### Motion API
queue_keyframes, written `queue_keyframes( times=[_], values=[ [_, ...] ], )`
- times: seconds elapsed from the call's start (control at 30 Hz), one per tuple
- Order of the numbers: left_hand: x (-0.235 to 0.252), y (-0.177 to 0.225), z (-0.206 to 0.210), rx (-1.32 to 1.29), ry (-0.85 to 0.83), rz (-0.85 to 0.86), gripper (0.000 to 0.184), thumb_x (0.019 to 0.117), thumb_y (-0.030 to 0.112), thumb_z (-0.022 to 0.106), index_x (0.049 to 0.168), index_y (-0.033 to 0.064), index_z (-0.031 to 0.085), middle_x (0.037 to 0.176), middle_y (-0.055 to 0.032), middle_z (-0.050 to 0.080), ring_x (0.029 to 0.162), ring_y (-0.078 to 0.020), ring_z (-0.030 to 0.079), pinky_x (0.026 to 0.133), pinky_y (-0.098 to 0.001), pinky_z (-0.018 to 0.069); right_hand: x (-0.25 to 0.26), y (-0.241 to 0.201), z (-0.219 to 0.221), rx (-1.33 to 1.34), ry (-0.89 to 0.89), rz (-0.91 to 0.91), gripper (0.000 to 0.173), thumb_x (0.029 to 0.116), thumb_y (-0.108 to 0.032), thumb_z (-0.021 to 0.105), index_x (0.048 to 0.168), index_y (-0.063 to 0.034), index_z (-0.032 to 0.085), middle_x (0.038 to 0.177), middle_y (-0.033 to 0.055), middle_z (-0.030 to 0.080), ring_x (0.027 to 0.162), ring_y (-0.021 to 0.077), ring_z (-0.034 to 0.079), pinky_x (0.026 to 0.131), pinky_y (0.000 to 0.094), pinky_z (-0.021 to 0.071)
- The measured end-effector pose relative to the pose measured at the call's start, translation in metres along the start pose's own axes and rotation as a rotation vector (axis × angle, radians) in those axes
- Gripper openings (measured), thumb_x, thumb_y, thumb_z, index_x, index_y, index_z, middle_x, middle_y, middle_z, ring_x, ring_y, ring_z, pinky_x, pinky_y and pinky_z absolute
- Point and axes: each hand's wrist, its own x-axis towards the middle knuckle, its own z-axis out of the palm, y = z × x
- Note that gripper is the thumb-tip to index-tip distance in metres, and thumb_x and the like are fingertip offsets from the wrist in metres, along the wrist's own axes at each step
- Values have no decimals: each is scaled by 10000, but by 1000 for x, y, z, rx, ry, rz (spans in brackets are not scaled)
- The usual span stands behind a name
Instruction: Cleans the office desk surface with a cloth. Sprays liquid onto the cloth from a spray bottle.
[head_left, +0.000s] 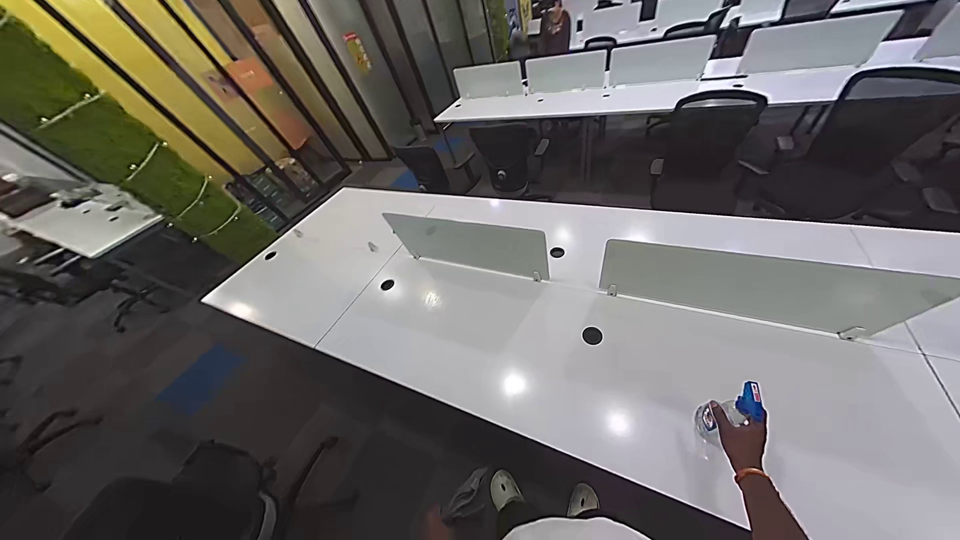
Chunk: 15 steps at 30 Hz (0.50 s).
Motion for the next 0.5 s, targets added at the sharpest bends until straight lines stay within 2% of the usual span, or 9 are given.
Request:
queue_keyframes(
  times=[0.13,0.3,0.37,0.5],
  values=[
    [6,-13,8,-32,15,-7,460,870,164,758,1283,1,638,1246,-237,682,1196,-390,652,1019,-571,513,8,2,-1,-8,20,-43,727,915,-145,763,1480,94,374,1441,310,523,1354,353,528,1136,454,421],
    [-2,-25,7,-17,-25,-60,461,883,141,736,1313,13,633,1295,-236,661,1231,-387,634,1030,-577,506,26,-4,-10,98,24,-115,636,922,-100,715,1453,81,414,1339,298,586,1190,303,630,1029,399,512],
    [-3,-32,9,-2,-28,-86,464,883,153,736,1317,23,635,1294,-226,666,1225,-381,641,1022,-571,515,29,-8,-12,115,-5,-127,631,926,-97,704,1460,75,417,1327,292,593,1173,283,644,1015,382,527],
    [0,-44,17,-26,-8,-149,566,879,157,729,1405,52,549,1313,-213,656,1232,-378,635,1007,-568,524,21,-9,-12,17,-45,-135,570,988,-152,630,1460,94,426,1290,312,612,1144,310,643,1031,408,499]
  ],
)
